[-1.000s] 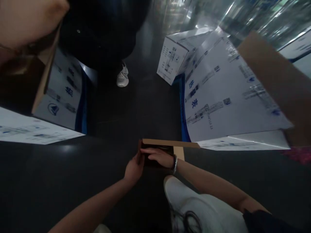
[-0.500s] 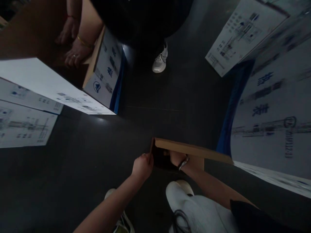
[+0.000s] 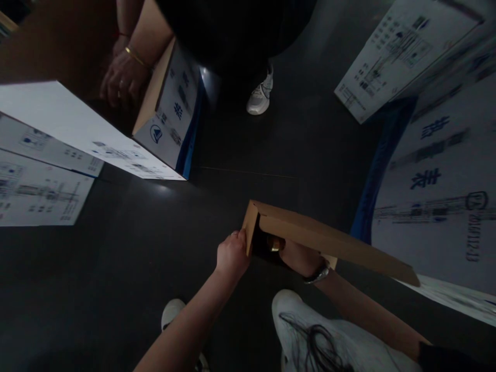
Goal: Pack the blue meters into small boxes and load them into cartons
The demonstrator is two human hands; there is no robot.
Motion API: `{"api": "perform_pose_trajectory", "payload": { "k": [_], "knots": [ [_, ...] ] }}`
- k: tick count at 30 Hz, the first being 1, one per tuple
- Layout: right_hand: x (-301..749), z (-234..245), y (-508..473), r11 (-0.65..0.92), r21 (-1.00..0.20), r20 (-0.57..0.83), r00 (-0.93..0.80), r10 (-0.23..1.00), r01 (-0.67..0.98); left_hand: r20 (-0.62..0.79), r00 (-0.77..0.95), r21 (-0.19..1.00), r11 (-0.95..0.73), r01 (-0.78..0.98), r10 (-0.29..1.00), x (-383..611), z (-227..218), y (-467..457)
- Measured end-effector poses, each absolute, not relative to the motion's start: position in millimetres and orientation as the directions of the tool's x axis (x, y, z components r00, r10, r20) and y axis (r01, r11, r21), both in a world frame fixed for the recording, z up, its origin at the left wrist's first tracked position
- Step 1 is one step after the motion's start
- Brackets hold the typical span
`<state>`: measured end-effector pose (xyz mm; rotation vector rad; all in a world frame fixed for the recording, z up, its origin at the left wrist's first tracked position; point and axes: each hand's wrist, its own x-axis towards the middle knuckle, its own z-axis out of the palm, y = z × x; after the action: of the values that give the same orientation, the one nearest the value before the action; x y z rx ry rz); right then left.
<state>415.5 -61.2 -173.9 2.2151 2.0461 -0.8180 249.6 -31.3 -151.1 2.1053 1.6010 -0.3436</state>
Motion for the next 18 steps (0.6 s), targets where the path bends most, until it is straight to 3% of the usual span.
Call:
{"api": "perform_pose_trajectory", "payload": {
  "k": [6, 10, 14, 18],
  "knots": [
    [411, -190, -53, 0.023, -0.351, -0.291, -0.133, 0.948, 0.936, -0.454, 0.211, 0.207, -0.128, 0.970, 0.866, 248, -150, -47],
    [411, -206, -45, -0.007, -0.314, -0.225, -0.067, 0.972, 0.949, -0.461, 0.092, 0.168, -0.015, 0.986, 0.883, 242, -155, -51],
    [412, -198, -43, -0.024, -0.435, -0.287, -0.114, 0.951, 0.900, -0.481, 0.026, 0.155, 0.055, 0.986, 0.876, 232, -160, -46],
    [412, -173, -44, 0.097, -0.485, -0.161, -0.198, 0.967, 0.869, -0.444, -0.025, 0.128, 0.091, 0.988, 0.896, 230, -149, -40]
  ]
}}
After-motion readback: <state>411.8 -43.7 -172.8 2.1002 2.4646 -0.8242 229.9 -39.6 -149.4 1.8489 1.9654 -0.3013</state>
